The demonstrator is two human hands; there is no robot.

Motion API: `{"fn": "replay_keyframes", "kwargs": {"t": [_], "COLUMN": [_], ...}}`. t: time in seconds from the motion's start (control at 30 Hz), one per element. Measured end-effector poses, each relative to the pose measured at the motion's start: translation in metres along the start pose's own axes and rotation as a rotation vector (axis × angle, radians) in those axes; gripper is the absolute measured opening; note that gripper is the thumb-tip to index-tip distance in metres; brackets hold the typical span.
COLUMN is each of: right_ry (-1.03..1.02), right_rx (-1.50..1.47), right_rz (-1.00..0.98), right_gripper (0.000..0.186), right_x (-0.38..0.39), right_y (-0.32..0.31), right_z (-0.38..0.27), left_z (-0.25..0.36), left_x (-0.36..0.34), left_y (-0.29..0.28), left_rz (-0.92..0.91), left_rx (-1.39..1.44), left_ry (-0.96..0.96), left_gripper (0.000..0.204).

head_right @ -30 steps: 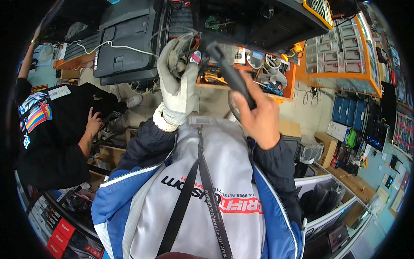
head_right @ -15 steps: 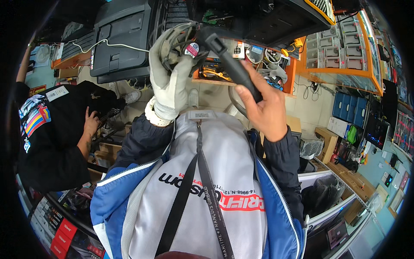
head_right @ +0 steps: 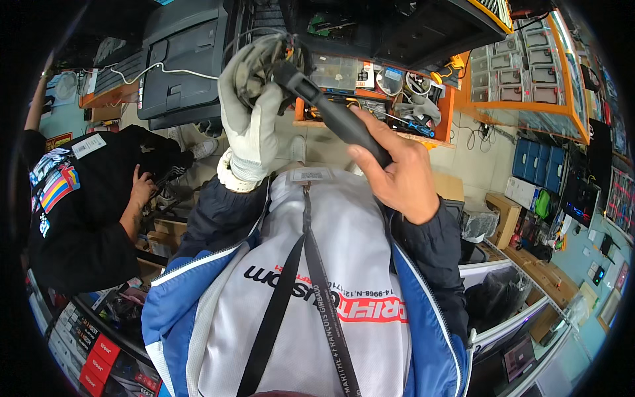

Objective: The person cleans and works on a computer cooling fan by holding it in a gloved hand, wiping the blades, and using a small brush to remove dust from the internal components.

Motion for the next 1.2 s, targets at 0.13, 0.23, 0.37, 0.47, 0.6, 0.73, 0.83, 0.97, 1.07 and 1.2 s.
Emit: {"fn": "replay_keyframes", "kwargs": {"t": [0.13, 0.23, 0.37, 0.47, 0.6, 0.73, 0.83, 0.97, 1.07, 1.2], "right_ry": [0.170, 0.032, 0.256, 0.303, 0.324, 0.287, 0.263, 0.258, 0.253, 0.219], "right_rx": [-0.016, -0.003, 0.011, -0.128, -0.465, -0.413, -0.319, -0.379, -0.270, -0.093], "right_rz": [0.129, 0.045, 0.323, 0.422, 0.357, 0.273, 0.182, 0.145, 0.097, 0.014], "right_gripper": [0.054, 0.052, 0.049, 0.052, 0.054, 0.041, 0.039, 0.036, 0.037, 0.040], "right_x": [0.000, -0.001, 0.000, 0.009, 0.022, 0.025, 0.024, 0.023, 0.027, 0.042], "right_y": [-0.005, -0.003, -0.011, -0.009, 0.017, 0.040, 0.047, 0.040, 0.023, 0.001], "right_z": [0.002, 0.000, 0.021, 0.033, 0.044, 0.043, 0.035, 0.024, 0.021, 0.016], "left_z": [-0.002, -0.002, 0.002, 0.003, -0.002, -0.018, -0.021, -0.026, -0.023, -0.020], "left_x": [-0.002, -0.002, 0.005, 0.008, 0.007, 0.011, 0.010, 0.010, 0.006, 0.008], "left_y": [-0.002, -0.001, 0.002, -0.006, -0.003, 0.015, 0.019, 0.015, 0.008, 0.004], "left_rz": [-0.081, -0.054, 0.014, 0.072, 0.092, 0.166, 0.107, 0.209, 0.181, 0.246], "left_rx": [-0.099, -0.028, 0.116, 0.086, 0.255, 0.882, 0.523, 0.909, 0.835, 0.777], "left_ry": [0.080, 0.078, -0.044, -0.216, -0.259, -0.544, -0.479, -0.633, -0.599, -0.572], "left_gripper": [0.062, 0.059, 0.057, 0.055, 0.044, 0.043, 0.042, 0.039, 0.036, 0.035]}}
Point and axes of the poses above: each hand's wrist, its own x-axis away from the middle knuckle, its own y-axis out of the palm, z = x × y, the point moved 3 cm from there along -x, towards the middle knuckle
